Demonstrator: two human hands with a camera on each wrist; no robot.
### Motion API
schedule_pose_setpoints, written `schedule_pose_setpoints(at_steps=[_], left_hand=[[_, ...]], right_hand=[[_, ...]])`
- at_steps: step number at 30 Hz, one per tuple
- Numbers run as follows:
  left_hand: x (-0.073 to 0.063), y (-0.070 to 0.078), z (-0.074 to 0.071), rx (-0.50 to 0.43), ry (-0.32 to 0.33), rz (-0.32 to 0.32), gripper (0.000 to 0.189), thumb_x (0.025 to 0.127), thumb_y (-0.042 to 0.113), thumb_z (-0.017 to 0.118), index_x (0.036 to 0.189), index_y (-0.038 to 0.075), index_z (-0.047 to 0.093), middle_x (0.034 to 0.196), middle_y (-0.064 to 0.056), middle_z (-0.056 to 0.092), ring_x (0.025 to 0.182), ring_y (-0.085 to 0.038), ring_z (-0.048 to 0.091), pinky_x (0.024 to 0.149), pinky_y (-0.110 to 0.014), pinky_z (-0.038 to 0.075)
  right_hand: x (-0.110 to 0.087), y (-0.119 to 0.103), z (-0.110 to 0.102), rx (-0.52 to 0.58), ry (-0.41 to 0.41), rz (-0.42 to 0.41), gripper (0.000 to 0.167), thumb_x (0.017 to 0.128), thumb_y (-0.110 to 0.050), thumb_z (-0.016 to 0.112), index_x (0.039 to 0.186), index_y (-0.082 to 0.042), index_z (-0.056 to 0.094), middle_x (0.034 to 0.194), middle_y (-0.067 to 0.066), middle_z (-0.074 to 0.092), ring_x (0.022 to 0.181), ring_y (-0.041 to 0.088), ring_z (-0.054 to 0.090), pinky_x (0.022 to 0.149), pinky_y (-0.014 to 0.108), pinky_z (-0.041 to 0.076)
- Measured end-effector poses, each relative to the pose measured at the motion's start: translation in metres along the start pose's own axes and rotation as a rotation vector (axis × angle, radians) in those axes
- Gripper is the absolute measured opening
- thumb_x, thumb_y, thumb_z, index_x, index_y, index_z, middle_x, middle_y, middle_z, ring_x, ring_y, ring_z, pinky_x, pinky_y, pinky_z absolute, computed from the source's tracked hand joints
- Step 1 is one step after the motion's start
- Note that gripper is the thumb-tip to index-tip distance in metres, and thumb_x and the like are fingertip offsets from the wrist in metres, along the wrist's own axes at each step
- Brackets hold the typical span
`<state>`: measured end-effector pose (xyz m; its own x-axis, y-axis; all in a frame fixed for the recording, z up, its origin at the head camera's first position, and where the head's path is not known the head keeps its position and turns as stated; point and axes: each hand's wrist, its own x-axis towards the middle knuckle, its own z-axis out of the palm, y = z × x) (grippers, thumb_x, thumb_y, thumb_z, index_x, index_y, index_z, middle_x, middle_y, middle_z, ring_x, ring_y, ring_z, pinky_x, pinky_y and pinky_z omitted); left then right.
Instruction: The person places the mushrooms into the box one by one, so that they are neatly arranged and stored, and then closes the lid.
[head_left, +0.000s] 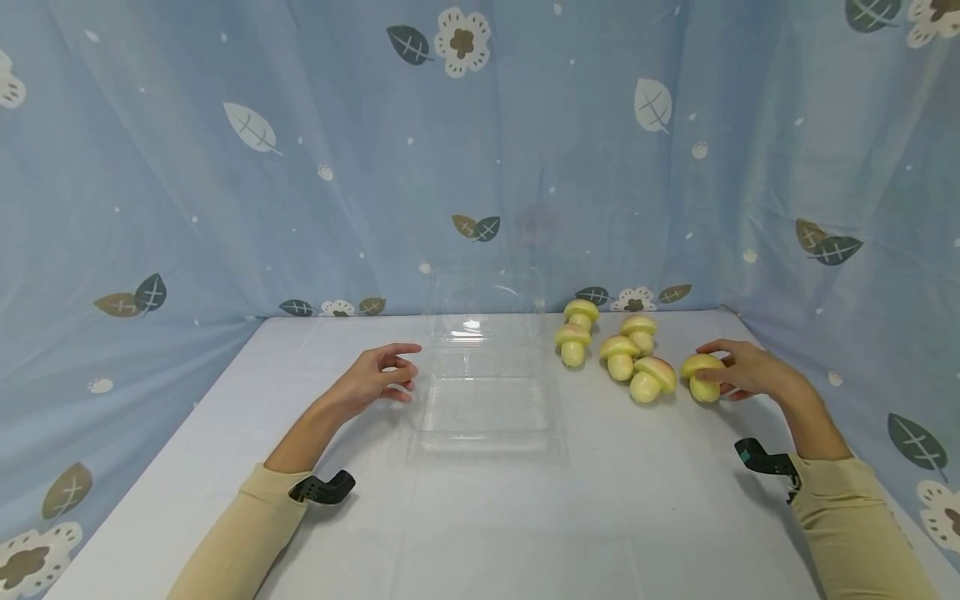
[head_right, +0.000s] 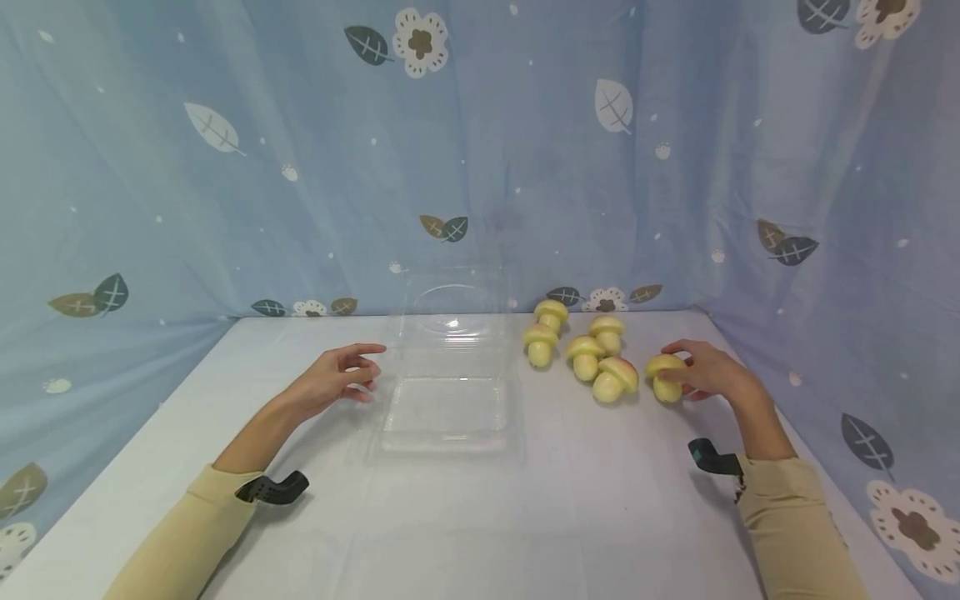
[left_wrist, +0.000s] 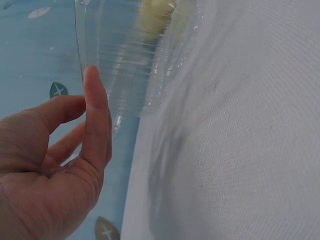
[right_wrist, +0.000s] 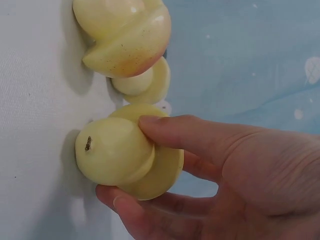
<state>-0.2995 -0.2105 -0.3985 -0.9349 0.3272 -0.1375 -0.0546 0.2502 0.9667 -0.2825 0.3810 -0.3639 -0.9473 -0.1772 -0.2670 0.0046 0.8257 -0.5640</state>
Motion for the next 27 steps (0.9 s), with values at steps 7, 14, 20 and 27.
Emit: schedule_pose_setpoints(at_steps=[7, 14, 20, 27], left_hand=[[0.0001, -0.0004, 0.0006, -0.029, 0.0, -0.011, 0.061, 0.095, 0.012, 0.065, 0.149, 0.008, 0.039, 0.108, -0.009, 0.053, 0.083, -0.017, 0.064, 0.072, -0.032, 0.062], [-0.0012, 0.0, 0.001, -0.045, -0.009, -0.014, 0.06, 0.095, 0.012, 0.064, 0.15, 0.009, 0.039, 0.109, -0.009, 0.053, 0.083, -0.017, 0.064, 0.072, -0.031, 0.062], [-0.0021, -0.0028, 0.0006, -0.074, -0.016, -0.014, 0.056, 0.097, 0.012, 0.062, 0.149, 0.01, 0.04, 0.108, -0.008, 0.055, 0.084, -0.017, 0.064, 0.071, -0.03, 0.062], [0.0001, -0.0051, 0.0006, -0.08, -0.014, -0.003, 0.057, 0.097, 0.015, 0.063, 0.149, 0.011, 0.041, 0.106, -0.007, 0.055, 0.083, -0.016, 0.064, 0.07, -0.03, 0.061]], right_hand=[[0.0013, 0.0007, 0.0018, 0.021, 0.007, -0.005, 0.072, 0.097, -0.034, 0.062, 0.146, 0.009, 0.031, 0.115, 0.031, 0.058, 0.077, 0.02, 0.065, 0.066, 0.035, 0.06], [0.0009, 0.0007, 0.0031, 0.038, 0.013, -0.005, 0.07, 0.097, -0.032, 0.062, 0.145, 0.009, 0.031, 0.106, 0.023, 0.062, 0.075, 0.02, 0.064, 0.065, 0.035, 0.059], [0.0013, 0.0001, 0.0035, 0.05, 0.012, -0.01, 0.07, 0.097, -0.032, 0.062, 0.145, 0.01, 0.031, 0.105, 0.022, 0.063, 0.075, 0.02, 0.064, 0.064, 0.035, 0.059], [0.0027, 0.0022, 0.0032, 0.054, 0.01, -0.004, 0.07, 0.098, -0.033, 0.061, 0.145, 0.01, 0.031, 0.102, 0.02, 0.064, 0.075, 0.021, 0.064, 0.064, 0.035, 0.059]])
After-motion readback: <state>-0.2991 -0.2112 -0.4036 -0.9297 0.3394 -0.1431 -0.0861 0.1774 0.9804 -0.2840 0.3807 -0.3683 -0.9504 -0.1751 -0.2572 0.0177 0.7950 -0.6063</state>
